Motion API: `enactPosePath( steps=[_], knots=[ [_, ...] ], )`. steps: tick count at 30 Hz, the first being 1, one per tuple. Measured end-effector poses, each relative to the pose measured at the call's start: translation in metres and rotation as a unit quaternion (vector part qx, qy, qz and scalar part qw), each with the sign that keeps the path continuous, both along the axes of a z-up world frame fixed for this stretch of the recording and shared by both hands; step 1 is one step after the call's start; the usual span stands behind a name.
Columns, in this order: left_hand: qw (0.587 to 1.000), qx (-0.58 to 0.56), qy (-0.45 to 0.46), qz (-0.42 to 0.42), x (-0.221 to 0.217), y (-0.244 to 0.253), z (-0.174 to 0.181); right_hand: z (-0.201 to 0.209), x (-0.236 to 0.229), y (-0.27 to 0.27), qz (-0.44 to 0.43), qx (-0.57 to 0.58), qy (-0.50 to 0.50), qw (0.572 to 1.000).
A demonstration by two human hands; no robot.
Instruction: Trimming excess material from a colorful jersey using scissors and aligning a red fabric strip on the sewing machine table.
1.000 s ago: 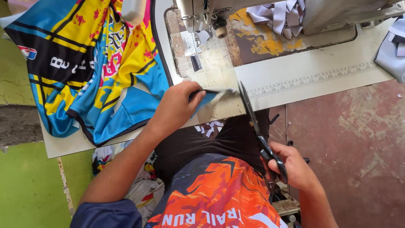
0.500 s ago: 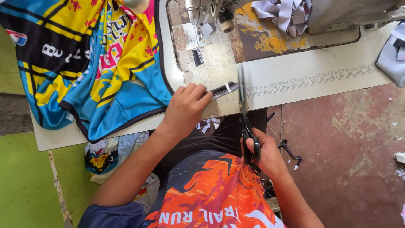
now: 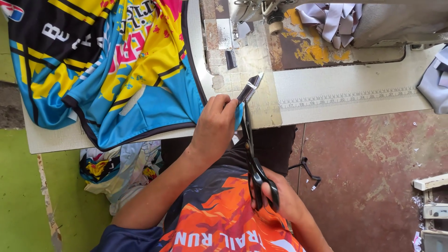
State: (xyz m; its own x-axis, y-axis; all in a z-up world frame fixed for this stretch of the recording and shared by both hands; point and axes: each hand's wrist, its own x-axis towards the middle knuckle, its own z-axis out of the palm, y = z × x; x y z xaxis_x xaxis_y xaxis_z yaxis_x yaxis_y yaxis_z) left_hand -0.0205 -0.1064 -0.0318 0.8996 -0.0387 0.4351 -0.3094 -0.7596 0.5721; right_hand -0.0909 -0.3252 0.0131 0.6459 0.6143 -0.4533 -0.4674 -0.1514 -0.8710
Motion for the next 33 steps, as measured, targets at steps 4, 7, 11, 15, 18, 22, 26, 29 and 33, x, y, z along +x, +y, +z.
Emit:
enactPosePath(
  steps=[4, 7, 11, 15, 18, 22, 26, 29, 33],
  knots=[
    [1.0, -0.012, 0.005, 0.001, 0.0, 0.001, 0.0, -0.005, 0.003, 0.017, -0.031, -0.104, 0.027, 0.994],
    [1.0, -0.024, 0.005, 0.001, -0.001, 0.002, 0.0, -0.007, 0.004, 0.025, -0.045, -0.168, 0.025, 0.985],
    [0.999, -0.031, 0.004, -0.006, -0.002, 0.004, -0.001, -0.002, 0.011, 0.021, -0.031, -0.168, 0.04, 0.984],
    [0.999, -0.035, 0.01, -0.009, -0.002, 0.005, 0.0, -0.005, 0.016, 0.015, -0.009, -0.181, 0.01, 0.983],
    [0.999, -0.037, 0.011, -0.012, -0.003, 0.006, 0.0, -0.007, 0.012, 0.015, -0.004, -0.196, -0.015, 0.981],
    [0.999, -0.049, 0.01, -0.015, -0.003, 0.006, 0.001, -0.011, 0.006, 0.014, -0.006, -0.243, -0.028, 0.97],
    [0.998, -0.05, 0.017, -0.014, -0.003, 0.007, 0.002, -0.009, 0.003, 0.016, -0.031, -0.244, 0.0, 0.969],
    [0.998, -0.049, 0.02, -0.018, -0.004, 0.007, 0.001, -0.01, -0.002, 0.012, -0.025, -0.254, -0.016, 0.967],
    [0.999, -0.037, 0.019, -0.019, -0.005, 0.008, 0.001, -0.015, -0.005, 0.003, -0.05, -0.274, -0.017, 0.96]
  ],
)
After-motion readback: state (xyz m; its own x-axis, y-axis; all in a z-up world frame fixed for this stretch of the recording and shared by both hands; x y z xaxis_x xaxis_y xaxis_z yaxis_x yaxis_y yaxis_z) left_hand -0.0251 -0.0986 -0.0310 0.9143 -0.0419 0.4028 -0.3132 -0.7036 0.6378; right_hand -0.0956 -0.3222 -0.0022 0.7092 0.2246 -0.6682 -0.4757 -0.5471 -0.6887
